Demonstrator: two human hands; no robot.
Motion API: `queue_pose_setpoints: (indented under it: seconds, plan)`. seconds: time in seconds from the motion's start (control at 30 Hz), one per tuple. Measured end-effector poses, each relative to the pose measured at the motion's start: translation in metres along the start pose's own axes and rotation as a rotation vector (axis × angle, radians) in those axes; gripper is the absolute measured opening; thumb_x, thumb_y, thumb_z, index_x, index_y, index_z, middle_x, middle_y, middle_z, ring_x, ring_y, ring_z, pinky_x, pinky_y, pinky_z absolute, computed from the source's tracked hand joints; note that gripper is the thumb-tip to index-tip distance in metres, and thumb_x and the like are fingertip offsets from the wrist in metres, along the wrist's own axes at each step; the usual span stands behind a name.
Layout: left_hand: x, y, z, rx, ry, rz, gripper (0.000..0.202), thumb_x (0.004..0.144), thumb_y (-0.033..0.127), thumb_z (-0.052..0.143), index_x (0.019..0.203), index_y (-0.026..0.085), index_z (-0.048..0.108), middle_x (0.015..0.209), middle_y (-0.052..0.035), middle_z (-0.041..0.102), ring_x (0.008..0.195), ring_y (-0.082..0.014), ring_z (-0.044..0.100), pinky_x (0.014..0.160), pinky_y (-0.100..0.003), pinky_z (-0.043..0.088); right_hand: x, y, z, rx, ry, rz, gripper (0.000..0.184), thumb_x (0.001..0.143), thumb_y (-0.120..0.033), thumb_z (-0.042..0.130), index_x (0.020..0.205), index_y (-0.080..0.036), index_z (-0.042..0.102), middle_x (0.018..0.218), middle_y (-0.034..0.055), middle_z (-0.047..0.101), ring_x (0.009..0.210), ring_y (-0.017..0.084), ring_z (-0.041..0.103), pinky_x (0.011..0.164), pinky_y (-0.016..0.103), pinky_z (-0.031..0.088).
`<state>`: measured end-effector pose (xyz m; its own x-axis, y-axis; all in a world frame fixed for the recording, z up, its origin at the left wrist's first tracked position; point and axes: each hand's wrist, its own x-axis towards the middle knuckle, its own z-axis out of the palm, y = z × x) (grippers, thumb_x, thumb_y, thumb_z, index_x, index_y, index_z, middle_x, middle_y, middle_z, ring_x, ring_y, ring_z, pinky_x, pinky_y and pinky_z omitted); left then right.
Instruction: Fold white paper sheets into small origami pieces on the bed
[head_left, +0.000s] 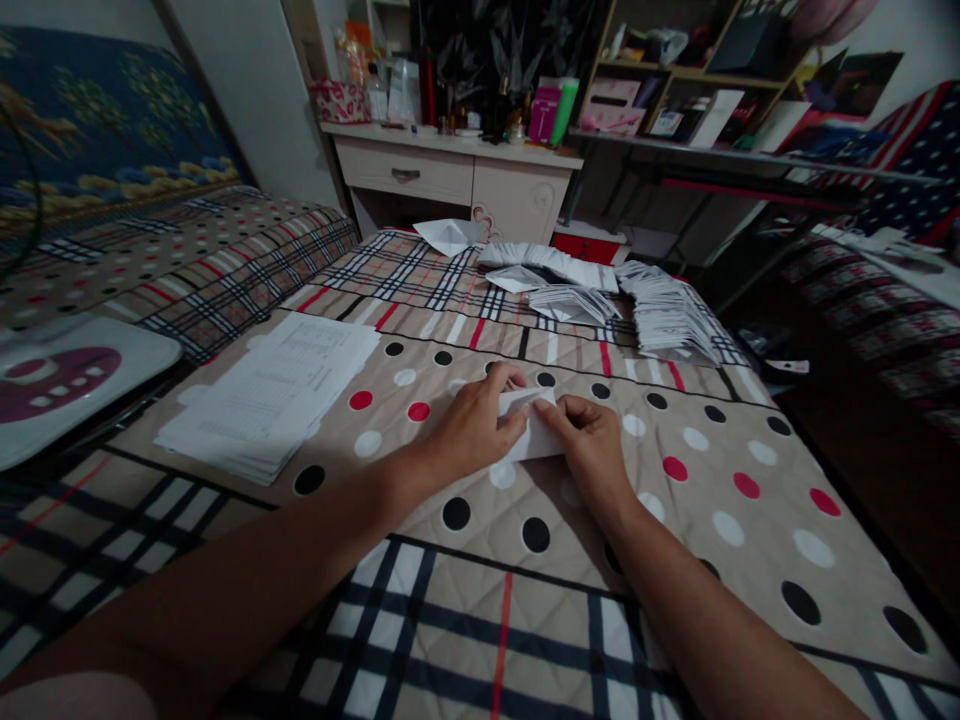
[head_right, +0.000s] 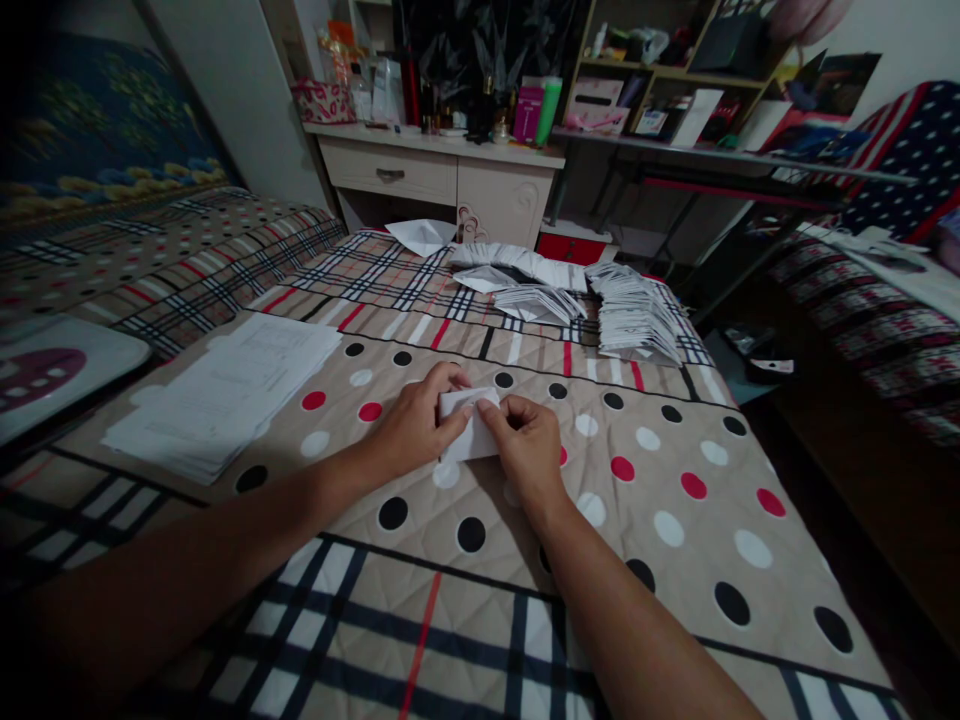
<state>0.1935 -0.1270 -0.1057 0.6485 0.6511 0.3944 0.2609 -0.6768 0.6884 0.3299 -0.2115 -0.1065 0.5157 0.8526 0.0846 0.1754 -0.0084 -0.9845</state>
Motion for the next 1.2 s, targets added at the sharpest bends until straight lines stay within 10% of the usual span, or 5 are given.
queue_pose_setpoints:
  seconds: [0.37, 0.83, 1.2]
  plan:
    - [0.0004, -0.0002, 0.0022, -0.022, 0.161, 0.202, 0.001, 0.089, 0.019, 0.058, 0.089, 0.019, 0.059, 0.092, -0.003, 0.064, 0.091, -0.0167, 0.063, 0.082, -0.03, 0.05, -0.0002, 0.003, 0.0, 0.006, -0.003, 0.017, 0.039, 0.075, -0.046, 0.068, 0.054, -0.017, 0.055, 0.051, -0.0039, 0.039, 0.049, 0.009, 0.032, 0.045, 0.024, 0.022]
    - [-0.0019, 0.0009, 0.0039, -0.191, 0.193, 0.097, 0.015, 0.079, 0.018, 0.069, 0.091, 0.019, 0.059, 0.096, -0.0048, 0.068, 0.084, -0.0159, 0.065, 0.066, -0.025, 0.052, -0.0016, 0.0016, 0.0013, -0.029, 0.071, 0.017, 0.042, 0.074, -0.044, 0.068, 0.049, -0.019, 0.047, 0.049, -0.0048, 0.035, 0.049, 0.008, 0.028, 0.044, 0.024, 0.02]
    - [0.0005, -0.001, 0.0042, -0.125, 0.227, 0.193, 0.007, 0.084, 0.012, 0.062, 0.083, 0.018, 0.064, 0.096, -0.0049, 0.066, 0.092, -0.0155, 0.064, 0.081, -0.03, 0.055, -0.002, -0.0012, 0.0033, -0.009, 0.045, 0.069, 0.034, 0.071, -0.043, 0.069, 0.053, -0.017, 0.058, 0.049, -0.0032, 0.044, 0.047, 0.009, 0.032, 0.043, 0.023, 0.023]
